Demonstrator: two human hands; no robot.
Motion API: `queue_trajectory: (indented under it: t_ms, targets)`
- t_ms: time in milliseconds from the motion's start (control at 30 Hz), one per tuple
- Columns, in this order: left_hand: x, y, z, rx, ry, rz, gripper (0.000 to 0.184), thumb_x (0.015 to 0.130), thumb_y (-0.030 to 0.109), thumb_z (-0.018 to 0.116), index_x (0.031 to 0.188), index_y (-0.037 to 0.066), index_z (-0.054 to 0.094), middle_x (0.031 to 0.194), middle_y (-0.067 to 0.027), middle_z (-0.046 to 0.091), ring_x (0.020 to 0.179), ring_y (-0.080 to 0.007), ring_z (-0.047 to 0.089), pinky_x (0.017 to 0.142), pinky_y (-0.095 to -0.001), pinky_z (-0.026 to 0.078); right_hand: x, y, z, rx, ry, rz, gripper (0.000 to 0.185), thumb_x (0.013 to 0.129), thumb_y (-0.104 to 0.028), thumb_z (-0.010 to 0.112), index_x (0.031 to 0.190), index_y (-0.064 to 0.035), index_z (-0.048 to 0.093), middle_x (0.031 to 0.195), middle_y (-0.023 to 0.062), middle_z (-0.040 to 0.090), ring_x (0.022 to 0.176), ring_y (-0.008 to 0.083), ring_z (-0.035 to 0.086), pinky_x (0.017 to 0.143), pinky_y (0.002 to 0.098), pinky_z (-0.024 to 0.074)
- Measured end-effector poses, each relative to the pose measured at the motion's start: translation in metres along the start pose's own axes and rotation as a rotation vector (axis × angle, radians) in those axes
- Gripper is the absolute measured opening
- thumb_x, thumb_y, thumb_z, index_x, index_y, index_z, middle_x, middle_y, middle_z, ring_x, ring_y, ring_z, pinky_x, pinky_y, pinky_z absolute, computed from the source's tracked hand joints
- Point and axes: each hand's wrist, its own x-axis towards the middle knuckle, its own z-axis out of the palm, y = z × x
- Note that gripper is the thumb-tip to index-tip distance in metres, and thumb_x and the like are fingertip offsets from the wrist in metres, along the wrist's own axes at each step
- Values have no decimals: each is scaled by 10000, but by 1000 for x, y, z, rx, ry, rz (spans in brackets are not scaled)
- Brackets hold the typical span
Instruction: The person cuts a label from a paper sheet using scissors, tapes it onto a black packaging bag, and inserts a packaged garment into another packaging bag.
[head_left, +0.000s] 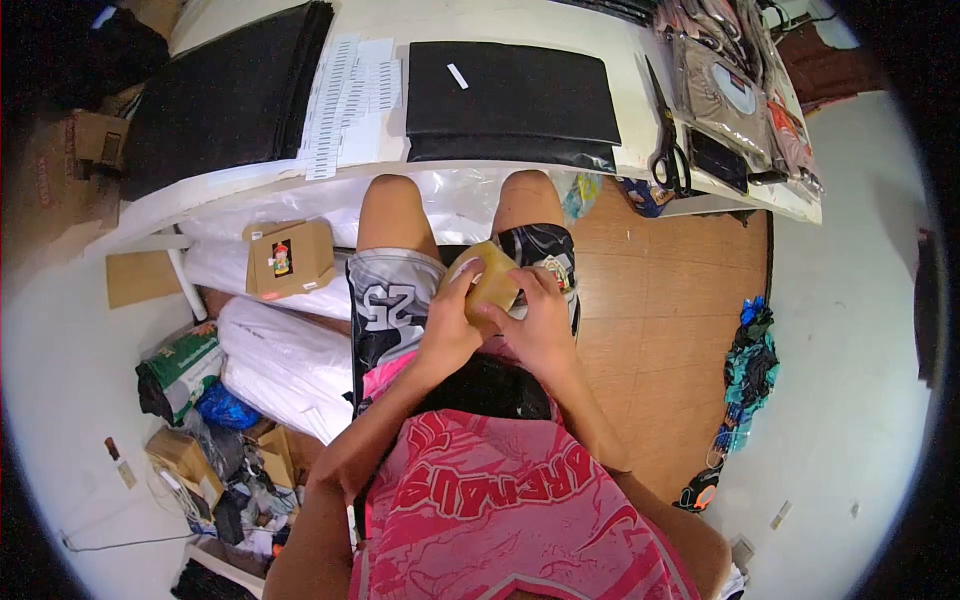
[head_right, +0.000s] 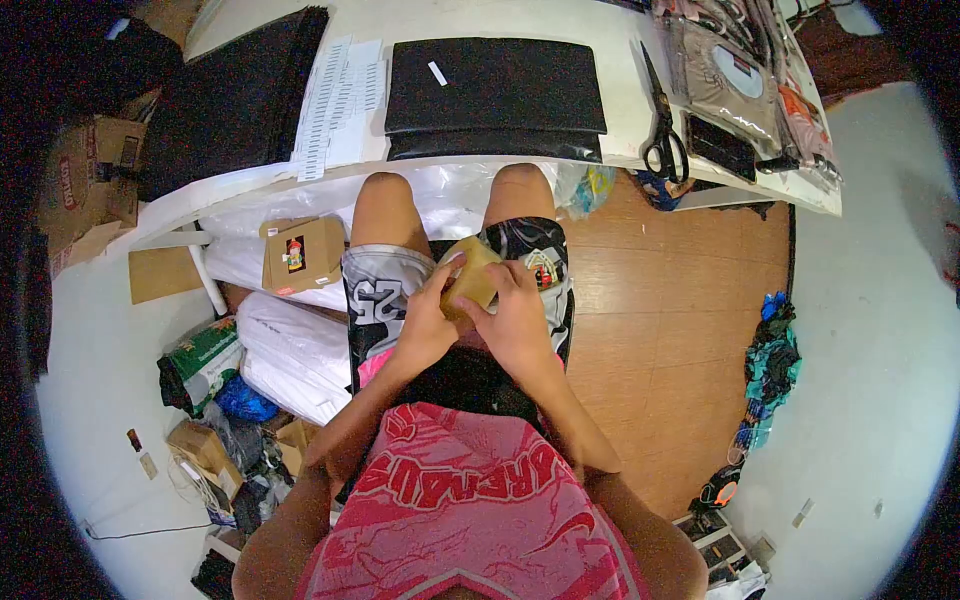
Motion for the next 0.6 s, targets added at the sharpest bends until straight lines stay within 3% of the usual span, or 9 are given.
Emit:
queue_trajectory:
  t_ms: [433,533,600]
  targets:
    - [-1,-5,2,30,26,56,741,665,-1,742,1347,25,454,1239,-242,575,1118,-367,593,940,-388,473,-4,7,2,-23,44,24,511,715,-248,815,1047,71,592,1078,252,585,991,411,592,868,432,490]
    - [0,-2,1,-5,25,41,737,666,-2,742,1344,26,456,1248,-240,570,1111,-366,597,934,-384,477,-5,7,1,1,12,72,497,729,-238,804,1049,75,590,1081,252,585,982,410,598,856,427,497]
    - [1,0,0,-120,-34,-84,724,641,43,756,1300,-32,465,1310,-257,520,1190,-392,533,1016,-394,426,-7,7,1,5,14,64,477,741,-227,794,1046,77,589,1077,249,586,978,410,599,850,425,499]
